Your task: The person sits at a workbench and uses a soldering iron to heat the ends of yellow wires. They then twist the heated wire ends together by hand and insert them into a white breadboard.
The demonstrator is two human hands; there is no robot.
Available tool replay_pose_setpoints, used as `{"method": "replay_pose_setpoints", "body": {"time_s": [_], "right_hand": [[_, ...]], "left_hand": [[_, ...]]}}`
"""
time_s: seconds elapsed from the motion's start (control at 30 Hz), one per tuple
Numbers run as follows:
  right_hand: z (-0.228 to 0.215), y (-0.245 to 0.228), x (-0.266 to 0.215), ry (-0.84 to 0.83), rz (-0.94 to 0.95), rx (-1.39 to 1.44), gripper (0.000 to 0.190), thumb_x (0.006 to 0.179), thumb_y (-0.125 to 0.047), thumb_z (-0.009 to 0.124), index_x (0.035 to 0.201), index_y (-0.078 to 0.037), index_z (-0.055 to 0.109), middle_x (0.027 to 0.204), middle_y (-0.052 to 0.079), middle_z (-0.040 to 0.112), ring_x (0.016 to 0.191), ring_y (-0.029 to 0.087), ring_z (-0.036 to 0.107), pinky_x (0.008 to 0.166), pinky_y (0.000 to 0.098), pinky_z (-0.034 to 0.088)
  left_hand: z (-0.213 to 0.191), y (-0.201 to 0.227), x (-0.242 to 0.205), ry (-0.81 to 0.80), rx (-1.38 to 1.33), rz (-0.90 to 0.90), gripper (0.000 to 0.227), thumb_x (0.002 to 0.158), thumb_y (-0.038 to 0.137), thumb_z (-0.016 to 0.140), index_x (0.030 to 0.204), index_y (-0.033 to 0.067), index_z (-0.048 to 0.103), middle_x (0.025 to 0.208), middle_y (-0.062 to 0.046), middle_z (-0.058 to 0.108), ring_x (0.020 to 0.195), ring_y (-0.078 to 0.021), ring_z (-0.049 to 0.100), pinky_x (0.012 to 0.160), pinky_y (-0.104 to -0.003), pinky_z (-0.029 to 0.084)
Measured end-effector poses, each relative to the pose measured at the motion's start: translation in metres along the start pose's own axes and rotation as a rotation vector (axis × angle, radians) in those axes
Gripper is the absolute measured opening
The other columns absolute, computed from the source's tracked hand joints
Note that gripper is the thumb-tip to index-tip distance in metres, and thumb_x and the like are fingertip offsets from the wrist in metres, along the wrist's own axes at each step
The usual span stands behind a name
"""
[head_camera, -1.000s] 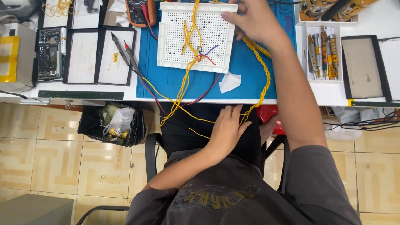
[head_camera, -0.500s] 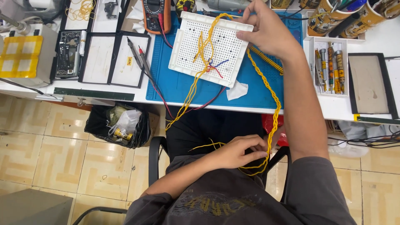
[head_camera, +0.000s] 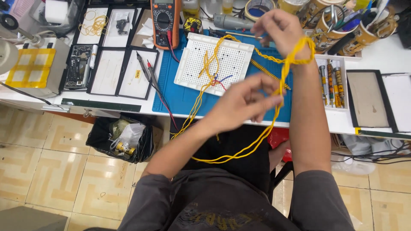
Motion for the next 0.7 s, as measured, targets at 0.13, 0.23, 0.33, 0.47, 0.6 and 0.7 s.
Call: {"method": "replay_pose_setpoints", "body": {"time_s": [0.13,0.23,0.33,0.47,0.6,0.7], "right_hand": [[-0.012,0.004,-0.002,0.182,0.138,0.686,0.067,0.097,-0.076,0.053,0.122,-0.017,0.075,0.105,0.005,0.082,0.101,0.018,0.081,0.092,0.0289,0.062],[-0.008,-0.012,0.000,0.381,0.005,0.346,0.056,0.117,-0.054,0.032,0.148,-0.015,0.059,0.118,0.010,0.083,0.106,0.021,0.082,0.095,0.0305,0.065],[-0.002,-0.033,-0.021,0.774,-0.327,-0.136,0.042,0.122,0.003,0.053,0.156,-0.022,0.047,0.139,0.012,0.061,0.121,0.027,0.064,0.099,0.0419,0.056],[0.005,-0.077,-0.035,0.882,-0.575,-0.432,0.053,0.104,0.009,0.055,0.152,-0.012,0.051,0.149,0.012,0.050,0.138,0.031,0.053,0.106,0.0473,0.053],[0.036,-0.061,-0.017,0.344,-0.543,-0.728,0.035,0.111,0.000,0.061,0.145,-0.001,0.069,0.142,0.017,0.073,0.135,0.038,0.064,0.129,0.0596,0.038],[0.045,-0.040,-0.008,0.109,-0.412,-0.668,0.030,0.120,-0.009,0.058,0.145,-0.002,0.072,0.127,0.015,0.077,0.116,0.035,0.070,0.115,0.0544,0.040]], "left_hand": [[-0.080,0.029,0.082,0.188,0.235,0.212,0.022,0.110,0.030,0.069,0.123,0.0111,0.066,0.103,-0.005,0.081,0.053,-0.0080,0.065,0.046,-0.019,0.056],[-0.139,0.001,0.121,0.256,0.414,0.200,0.017,0.109,0.026,0.074,0.116,0.0110,0.070,0.084,0.000,0.084,0.046,-0.0075,0.059,0.041,-0.022,0.050],[-0.167,-0.025,0.126,0.173,0.552,0.123,0.017,0.112,0.020,0.073,0.126,0.0107,0.072,0.089,-0.002,0.085,0.052,-0.0049,0.064,0.042,-0.020,0.051],[-0.159,-0.037,0.110,0.092,0.630,0.094,0.018,0.108,0.028,0.076,0.122,0.0160,0.077,0.078,0.009,0.048,0.068,-0.0060,0.039,0.062,-0.026,0.030],[-0.140,-0.030,0.095,0.027,0.591,0.162,0.021,0.100,0.020,0.078,0.120,0.0108,0.078,0.101,-0.001,0.077,0.085,-0.0108,0.064,0.072,-0.030,0.051],[-0.145,-0.023,0.092,0.005,0.507,0.181,0.015,0.099,0.014,0.076,0.113,0.0098,0.078,0.109,-0.003,0.079,0.102,-0.0115,0.073,0.086,-0.028,0.062]]}}
Point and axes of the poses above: each hand's wrist, its own x-axis towards the middle knuckle, its own z-axis out of the palm, y = z × x, the point moved 5 cm from there along x, towards the middle knuckle
